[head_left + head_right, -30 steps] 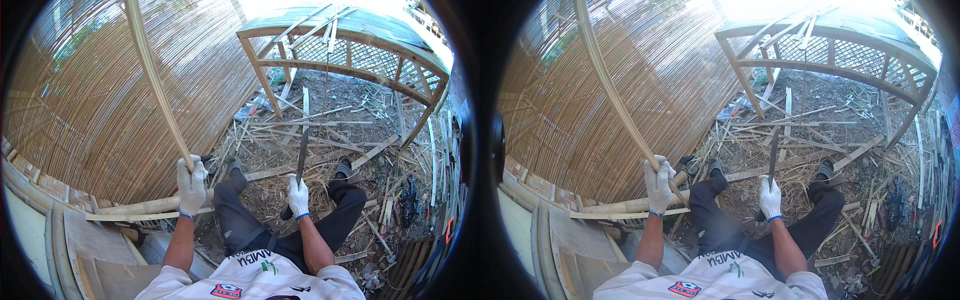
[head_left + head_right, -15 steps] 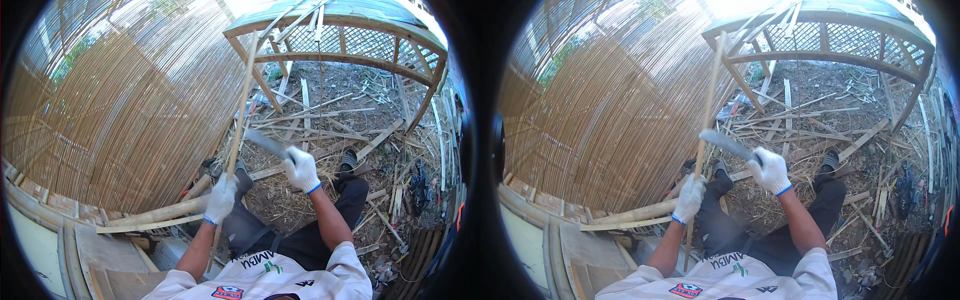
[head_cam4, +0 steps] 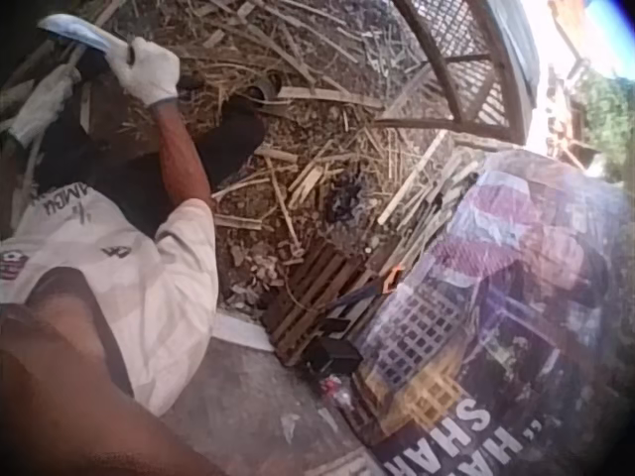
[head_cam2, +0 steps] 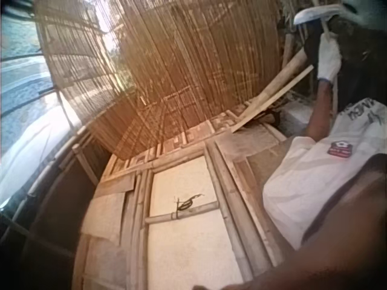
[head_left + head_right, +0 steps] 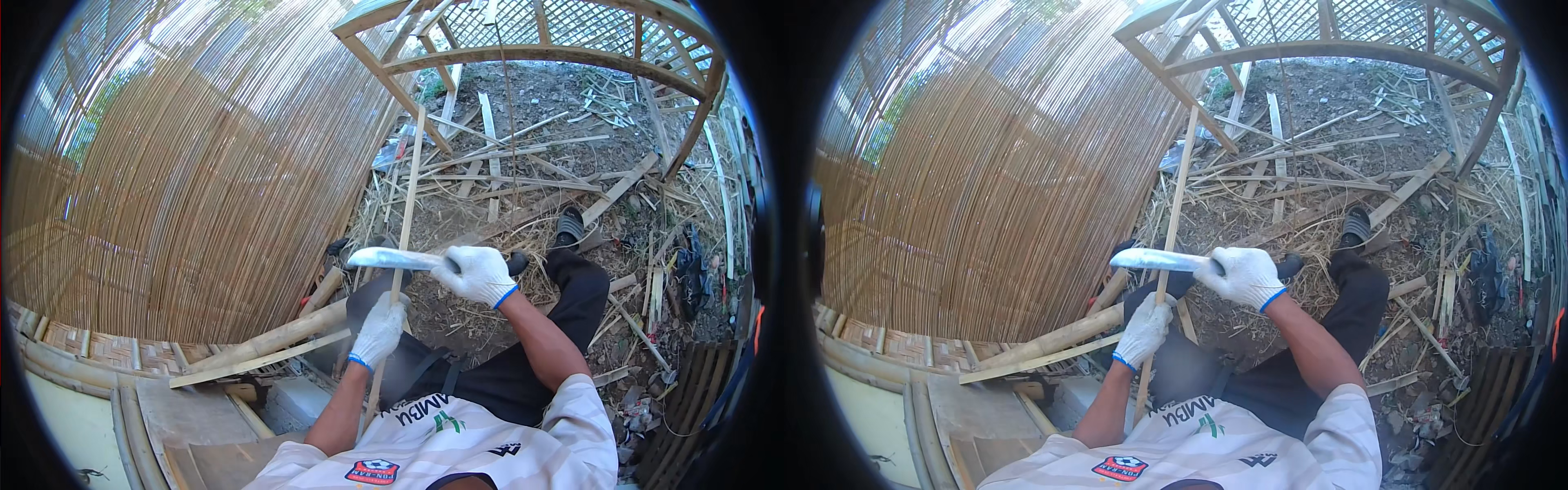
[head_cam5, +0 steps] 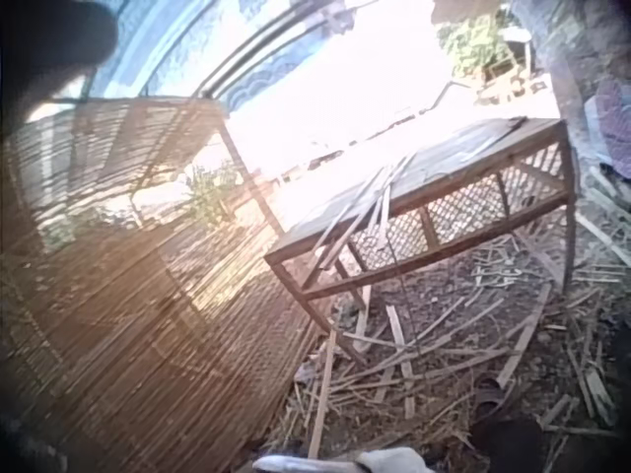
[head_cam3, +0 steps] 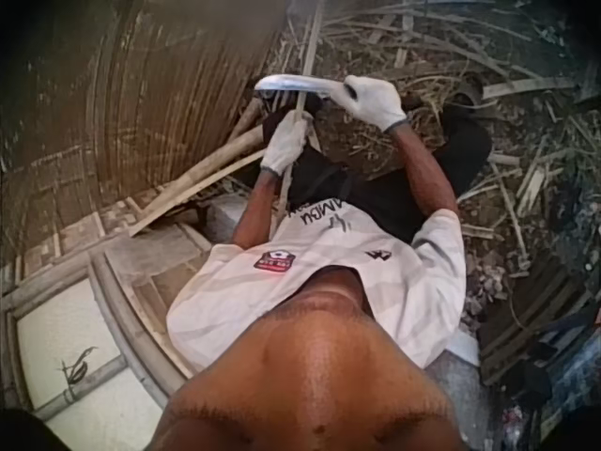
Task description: Smoothing a strip of bamboo by shaving it with a machete.
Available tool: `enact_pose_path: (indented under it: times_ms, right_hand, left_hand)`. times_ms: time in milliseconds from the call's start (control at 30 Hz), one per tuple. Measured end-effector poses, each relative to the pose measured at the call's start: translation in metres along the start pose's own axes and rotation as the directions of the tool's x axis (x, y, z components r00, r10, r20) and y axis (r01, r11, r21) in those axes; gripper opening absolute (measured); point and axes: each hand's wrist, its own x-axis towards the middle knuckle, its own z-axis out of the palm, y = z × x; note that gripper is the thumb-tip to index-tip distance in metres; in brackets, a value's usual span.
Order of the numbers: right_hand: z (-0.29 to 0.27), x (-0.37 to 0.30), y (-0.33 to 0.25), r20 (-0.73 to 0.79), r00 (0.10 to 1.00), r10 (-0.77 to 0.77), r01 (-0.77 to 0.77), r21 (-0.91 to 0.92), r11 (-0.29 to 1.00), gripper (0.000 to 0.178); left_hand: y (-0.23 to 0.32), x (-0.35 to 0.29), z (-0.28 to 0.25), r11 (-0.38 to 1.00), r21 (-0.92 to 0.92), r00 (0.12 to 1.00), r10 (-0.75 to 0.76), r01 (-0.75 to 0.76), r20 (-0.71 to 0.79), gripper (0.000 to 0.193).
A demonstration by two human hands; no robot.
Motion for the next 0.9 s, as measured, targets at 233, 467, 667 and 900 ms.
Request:
enact_pose_path:
  times_ms: [233, 467, 667, 900]
  right_hand:
    - [0.010, 0.015, 0.029, -0.022, 0.955, 0.296, -0.296, -0.070, 0.952, 0.061]
    - [0.006, -0.001, 0.003, 0.156, 0.981, 0.112, -0.102, -0.066, 0.993, 0.056]
    - [0.016, 0.013, 0.010, 0.109, 0.994, 0.029, -0.016, -0.124, 0.992, 0.059]
    - [-0.002, 0.031, 0.068, -0.016, 0.911, 0.413, -0.413, -0.071, 0.908, 0.059]
  left_hand:
    - [0.018, -0.021, -0.001, 0.940, 0.305, 0.985, 0.168, -0.154, -0.022, 0.022]
    - [0.024, -0.033, -0.004, 0.942, 0.334, 0.996, 0.070, -0.046, -0.062, 0.019]
    - [0.019, -0.032, -0.006, 0.898, 0.433, 0.987, 0.130, -0.077, -0.094, 0.018]
    - [0.006, -0.058, -0.016, 0.893, 0.425, 0.986, 0.164, -0.149, 0.001, 0.017]
